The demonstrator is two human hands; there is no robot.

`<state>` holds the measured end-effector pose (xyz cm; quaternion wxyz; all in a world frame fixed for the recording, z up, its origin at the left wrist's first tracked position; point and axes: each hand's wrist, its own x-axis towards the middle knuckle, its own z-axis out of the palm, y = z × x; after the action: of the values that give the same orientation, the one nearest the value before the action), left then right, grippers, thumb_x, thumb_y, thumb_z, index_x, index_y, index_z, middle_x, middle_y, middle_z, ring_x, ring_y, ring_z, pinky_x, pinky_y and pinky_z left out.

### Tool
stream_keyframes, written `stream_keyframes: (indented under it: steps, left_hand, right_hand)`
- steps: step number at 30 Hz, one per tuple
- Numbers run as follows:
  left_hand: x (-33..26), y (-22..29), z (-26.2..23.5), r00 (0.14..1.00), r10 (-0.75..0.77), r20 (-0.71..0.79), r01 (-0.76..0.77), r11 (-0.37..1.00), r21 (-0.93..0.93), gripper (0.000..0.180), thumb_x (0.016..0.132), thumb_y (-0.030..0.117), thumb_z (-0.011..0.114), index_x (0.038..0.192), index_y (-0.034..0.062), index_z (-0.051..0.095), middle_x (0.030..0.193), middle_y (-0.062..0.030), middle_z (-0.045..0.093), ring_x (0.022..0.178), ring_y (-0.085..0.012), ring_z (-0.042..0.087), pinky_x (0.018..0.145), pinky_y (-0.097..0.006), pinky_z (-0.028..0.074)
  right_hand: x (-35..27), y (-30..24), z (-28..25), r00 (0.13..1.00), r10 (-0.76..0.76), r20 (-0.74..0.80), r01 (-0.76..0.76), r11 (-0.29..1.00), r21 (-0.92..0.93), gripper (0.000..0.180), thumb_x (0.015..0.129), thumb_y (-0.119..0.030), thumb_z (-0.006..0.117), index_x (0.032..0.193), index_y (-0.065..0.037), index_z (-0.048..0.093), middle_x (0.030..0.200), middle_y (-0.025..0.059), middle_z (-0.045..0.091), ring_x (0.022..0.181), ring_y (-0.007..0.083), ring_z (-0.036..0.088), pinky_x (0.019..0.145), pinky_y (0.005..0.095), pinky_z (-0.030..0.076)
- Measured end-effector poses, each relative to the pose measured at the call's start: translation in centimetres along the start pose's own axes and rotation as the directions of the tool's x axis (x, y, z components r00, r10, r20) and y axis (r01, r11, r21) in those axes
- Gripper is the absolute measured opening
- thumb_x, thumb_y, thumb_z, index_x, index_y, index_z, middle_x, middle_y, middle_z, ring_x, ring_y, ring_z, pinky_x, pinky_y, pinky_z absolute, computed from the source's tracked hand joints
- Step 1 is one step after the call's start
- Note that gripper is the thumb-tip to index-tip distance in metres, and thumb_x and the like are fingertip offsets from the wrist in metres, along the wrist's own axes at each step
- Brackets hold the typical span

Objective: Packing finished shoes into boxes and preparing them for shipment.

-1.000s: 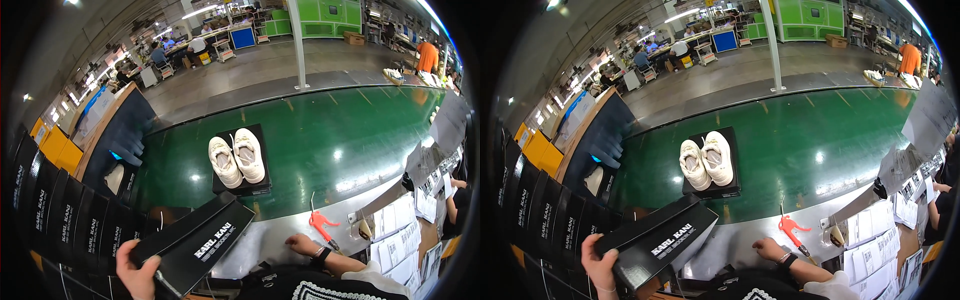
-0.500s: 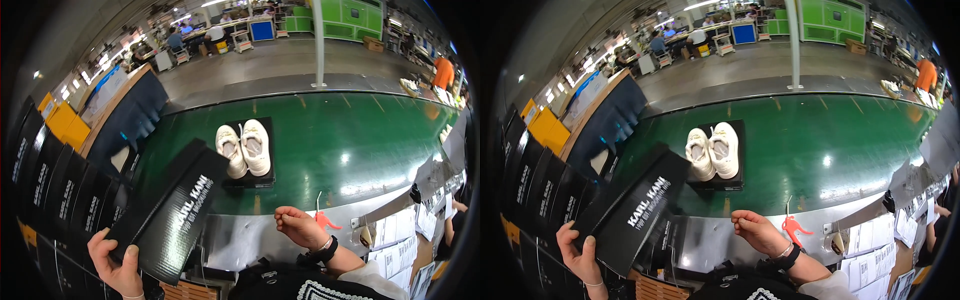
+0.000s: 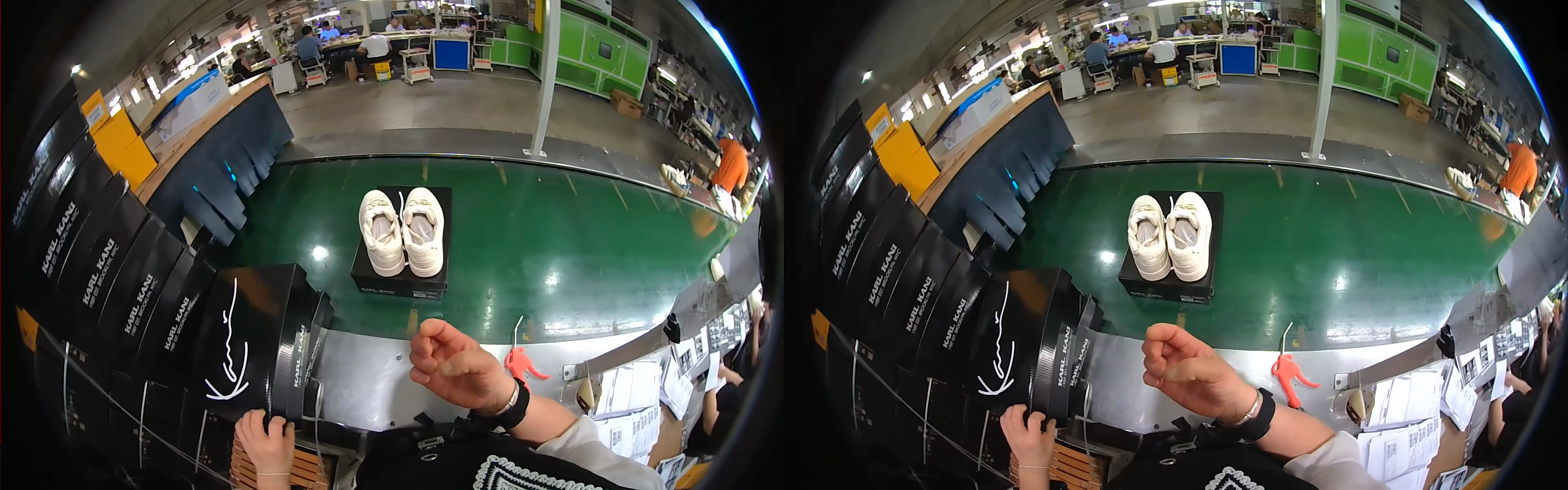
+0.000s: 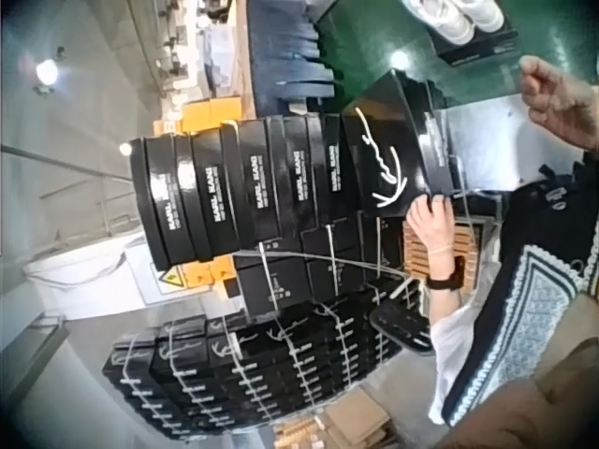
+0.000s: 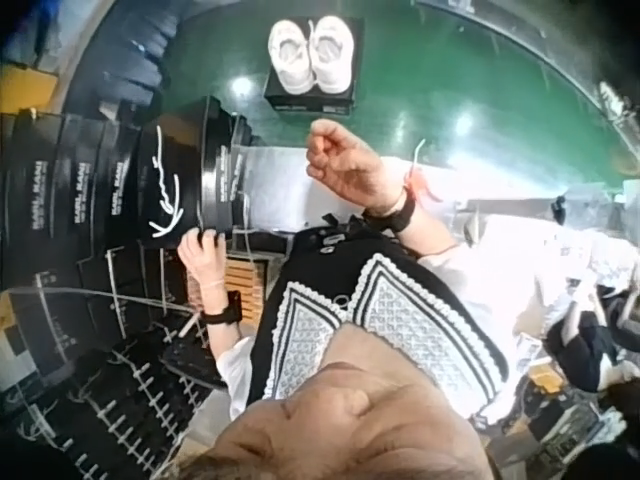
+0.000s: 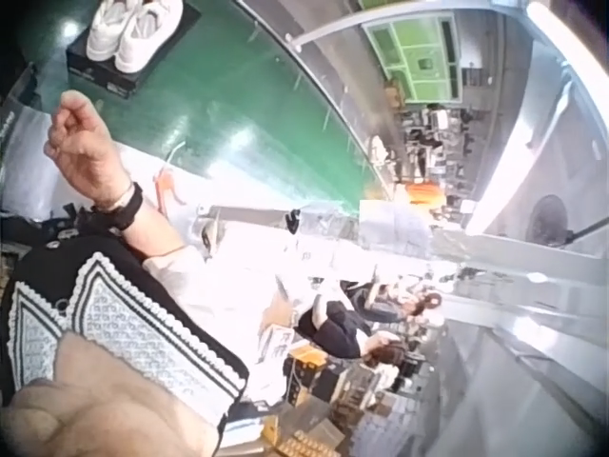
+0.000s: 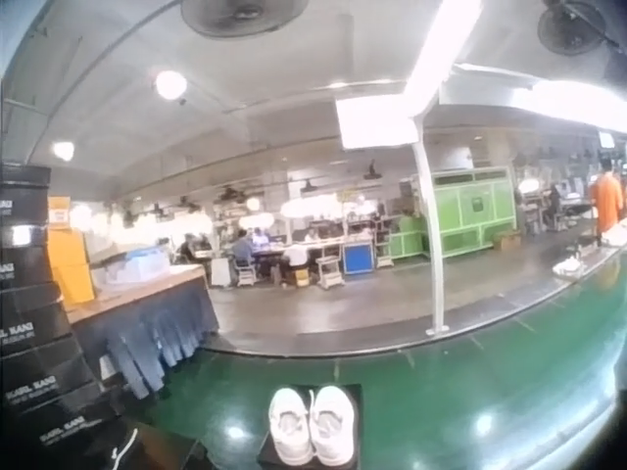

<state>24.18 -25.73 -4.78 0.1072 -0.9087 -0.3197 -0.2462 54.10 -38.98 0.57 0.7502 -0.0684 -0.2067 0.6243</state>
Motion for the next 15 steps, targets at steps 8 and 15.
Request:
stream_keyframes:
  steps: [8,15]
  left_hand:
    - [2.7,6.2,-2.5,0.954,-0.298,-0.026,0.216,0.747,-0.629,0.017,0.073,0.005,0.062,0.089,-0.0009,0.061,0.093,-0.0149,0.056,0.084,-0.0303,0.054,0.078,-0.037,0.043]
    - [5.3,9.1,-5.6,0.814,-0.383,0.437,0.268,-0.421,-0.867,0.024,0.080,0.006,0.065,0.101,-0.0038,0.060,0.100,-0.0118,0.060,0.087,-0.0155,0.058,0.079,-0.026,0.045]
  right_hand:
    - [1.1,3.0,0.6,0.989,-0.006,0.148,0.078,0.873,-0.481,0.043,0.073,0.009,0.046,0.112,-0.007,0.049,0.098,0.0041,0.049,0.090,0.0170,0.046,0.081,0.0305,0.037]
    - [-0.3,4.5,2.9,0.700,0.468,0.540,0.705,-0.571,-0.420,0.045,0.075,-0.016,0.054,0.119,-0.016,0.054,0.135,0.0035,0.041,0.129,0.0207,0.033,0.103,0.0483,0.021]
